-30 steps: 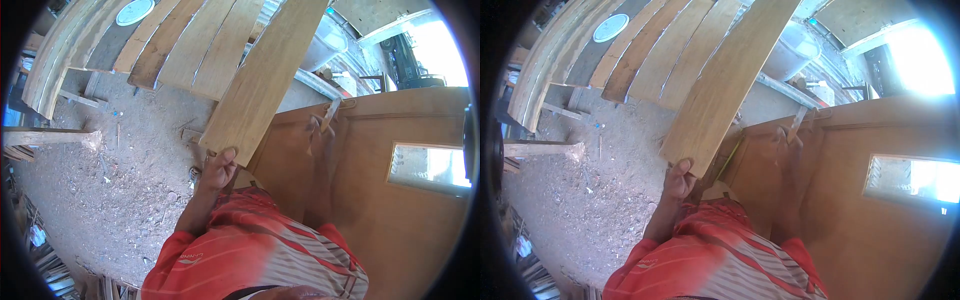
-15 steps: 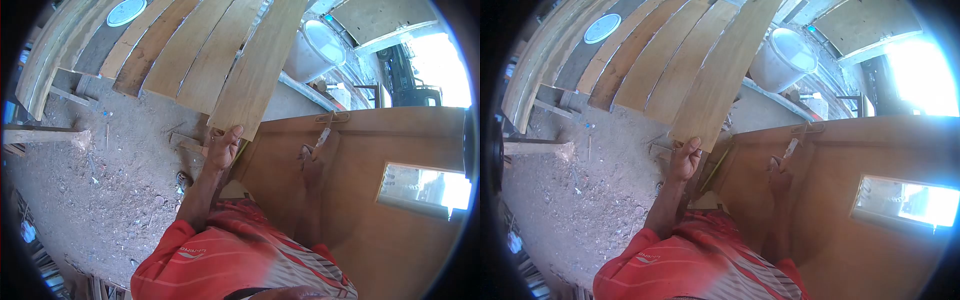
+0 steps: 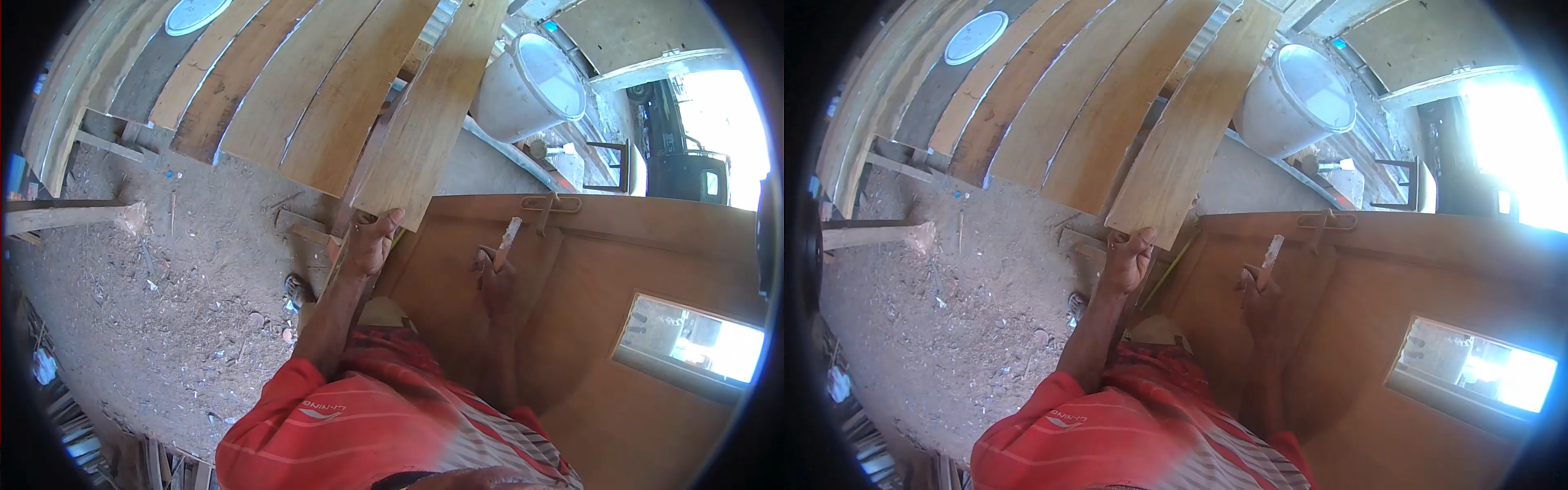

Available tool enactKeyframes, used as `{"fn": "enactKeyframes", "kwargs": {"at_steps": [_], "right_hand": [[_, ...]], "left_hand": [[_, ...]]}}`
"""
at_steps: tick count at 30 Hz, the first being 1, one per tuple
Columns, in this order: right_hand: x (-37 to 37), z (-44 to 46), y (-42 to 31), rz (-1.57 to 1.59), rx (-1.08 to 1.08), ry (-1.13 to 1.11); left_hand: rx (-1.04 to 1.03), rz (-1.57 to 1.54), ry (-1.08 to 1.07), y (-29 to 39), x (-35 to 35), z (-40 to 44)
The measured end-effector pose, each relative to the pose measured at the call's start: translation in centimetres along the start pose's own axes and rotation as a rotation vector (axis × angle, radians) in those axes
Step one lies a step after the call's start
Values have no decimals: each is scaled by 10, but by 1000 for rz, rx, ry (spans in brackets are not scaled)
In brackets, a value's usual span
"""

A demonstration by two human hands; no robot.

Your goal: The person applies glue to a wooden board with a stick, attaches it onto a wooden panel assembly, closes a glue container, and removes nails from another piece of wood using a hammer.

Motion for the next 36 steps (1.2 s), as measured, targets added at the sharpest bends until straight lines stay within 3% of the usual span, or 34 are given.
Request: {"fn": "enactKeyframes", "kwargs": {"at_steps": [5, 9, 12, 15, 17, 21, 25, 33, 36], "right_hand": [[-10, 14, -2, -87, -8, -68], [-31, 49, -25, -207, 153, -60], [-51, 95, -53, -146, 266, -22], [-81, 138, -84, 74, 336, 32], [-96, 169, -93, 35, 414, 53], [-97, 180, -127, 111, 179, 34], [-99, 182, -135, 300, 111, 67], [-106, 191, -133, 408, 196, -12], [-107, 190, -137, 435, 224, -21]], "left_hand": [[23, -65, -97, -13, 45, 11], [9, -55, 16, -12, 41, 9], [-18, -9, 25, 2, 8, 6], [13, -17, 47, 0, 19, 5], [44, 9, 75, -2, 25, 5], [-7, 6, 141, -1, 9, 1], [-32, -41, 182, -2, 5, 3], [-54, -74, 253, 0, 9, 2], [50, 41, 312, 10, 15, -2]]}}
Point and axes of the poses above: each hand's wrist, its own z-axis towards the middle knuckle, its own x-axis out of the back of the hand, y = z × x, the point moved 2 cm from there along z, towards the middle knuckle, and after that the axes turned 13 degrees about -z, right-handed, at the moved point
